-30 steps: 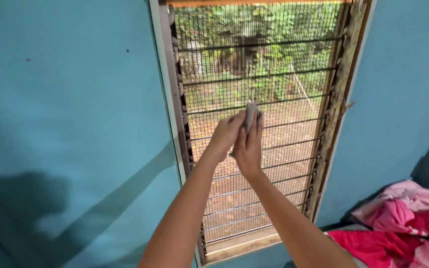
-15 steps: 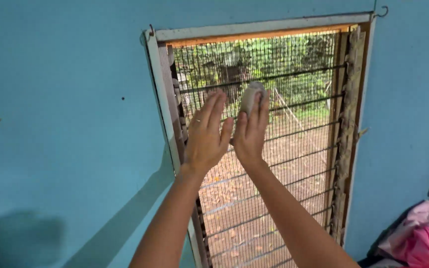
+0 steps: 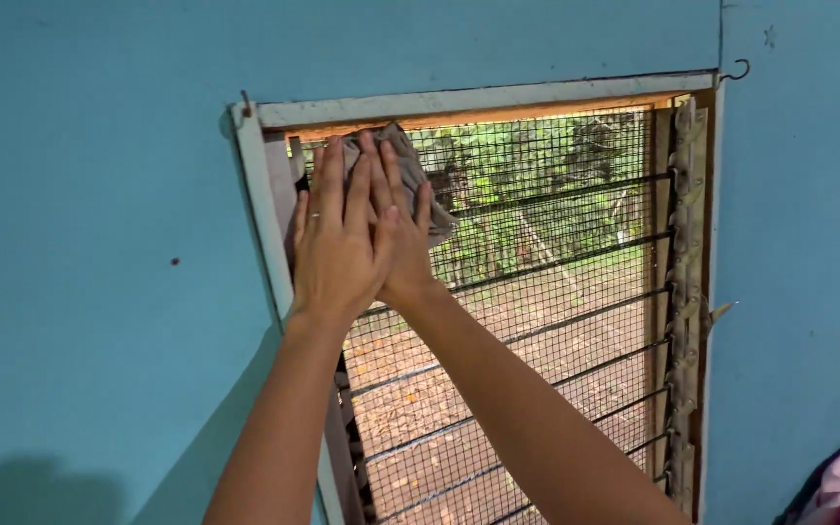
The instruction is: The person wipes a metal window screen with a cloth, then hangs a pink curtain on a rod above the window and ties it in the center. The person continues wiping the screen and the window frame.
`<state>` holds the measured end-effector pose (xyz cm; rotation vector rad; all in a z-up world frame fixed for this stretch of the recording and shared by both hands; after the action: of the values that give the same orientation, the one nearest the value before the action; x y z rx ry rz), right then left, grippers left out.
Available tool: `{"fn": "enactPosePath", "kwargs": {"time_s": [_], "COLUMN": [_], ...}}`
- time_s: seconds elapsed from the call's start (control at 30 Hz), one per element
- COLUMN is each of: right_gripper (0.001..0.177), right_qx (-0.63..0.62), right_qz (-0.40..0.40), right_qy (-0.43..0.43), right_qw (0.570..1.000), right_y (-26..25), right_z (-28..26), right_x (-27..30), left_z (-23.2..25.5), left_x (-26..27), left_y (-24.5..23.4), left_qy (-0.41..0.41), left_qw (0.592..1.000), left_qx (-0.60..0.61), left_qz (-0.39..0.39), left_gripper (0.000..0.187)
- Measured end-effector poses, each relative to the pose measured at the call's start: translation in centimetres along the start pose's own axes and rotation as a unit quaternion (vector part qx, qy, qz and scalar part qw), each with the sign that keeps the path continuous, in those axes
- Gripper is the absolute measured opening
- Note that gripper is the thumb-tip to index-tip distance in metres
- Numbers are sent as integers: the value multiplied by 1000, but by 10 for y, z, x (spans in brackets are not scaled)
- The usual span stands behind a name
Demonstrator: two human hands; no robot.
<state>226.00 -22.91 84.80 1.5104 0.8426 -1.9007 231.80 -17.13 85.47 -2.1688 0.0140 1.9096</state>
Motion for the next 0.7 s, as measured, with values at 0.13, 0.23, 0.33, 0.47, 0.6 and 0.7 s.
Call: {"fn": "enactPosePath", "kwargs": {"time_s": [0.13,0.23,0.33,0.47,0.6,0.7], "right_gripper": [83,79,72,68,76,80], "right_qx": [-36,-13,29,75,96,117], "right_qz": [25,17,1,-23,-17,-4], "right_qy": [-22,-16,3,69,138,172], "right_qw": [999,1000,1000,994,986,978], "right_y": [1,2,0,-12,-32,-58], "right_z": [0,10,30,102,189,250], "right_x": [4,5,10,23,41,58], "left_z": [-6,-4,-4,-1,0,0], "left_x": [3,0,-2,-4,-5,0], "left_y": [3,7,7,8,11,13], "left_qy": [-16,-17,-20,-26,-22,-18], "left_qw": [1000,1000,999,997,994,995], "left_qx": [16,1,-20,-41,-70,-57], "left_qz": [-12,-19,-37,-63,-77,-74], "left_gripper": [73,76,79,85,88,89]}}
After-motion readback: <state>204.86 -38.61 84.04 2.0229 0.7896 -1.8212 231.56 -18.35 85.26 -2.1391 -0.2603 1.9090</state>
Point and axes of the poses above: each hand's wrist, its own x-axis away from the middle knuckle, its own y-axis out of the palm, z = x × y, the point moved 7 cm from there along -x, towards the middle knuckle, and after that the axes turned 5 degrees about -y, right-handed, at the moved point
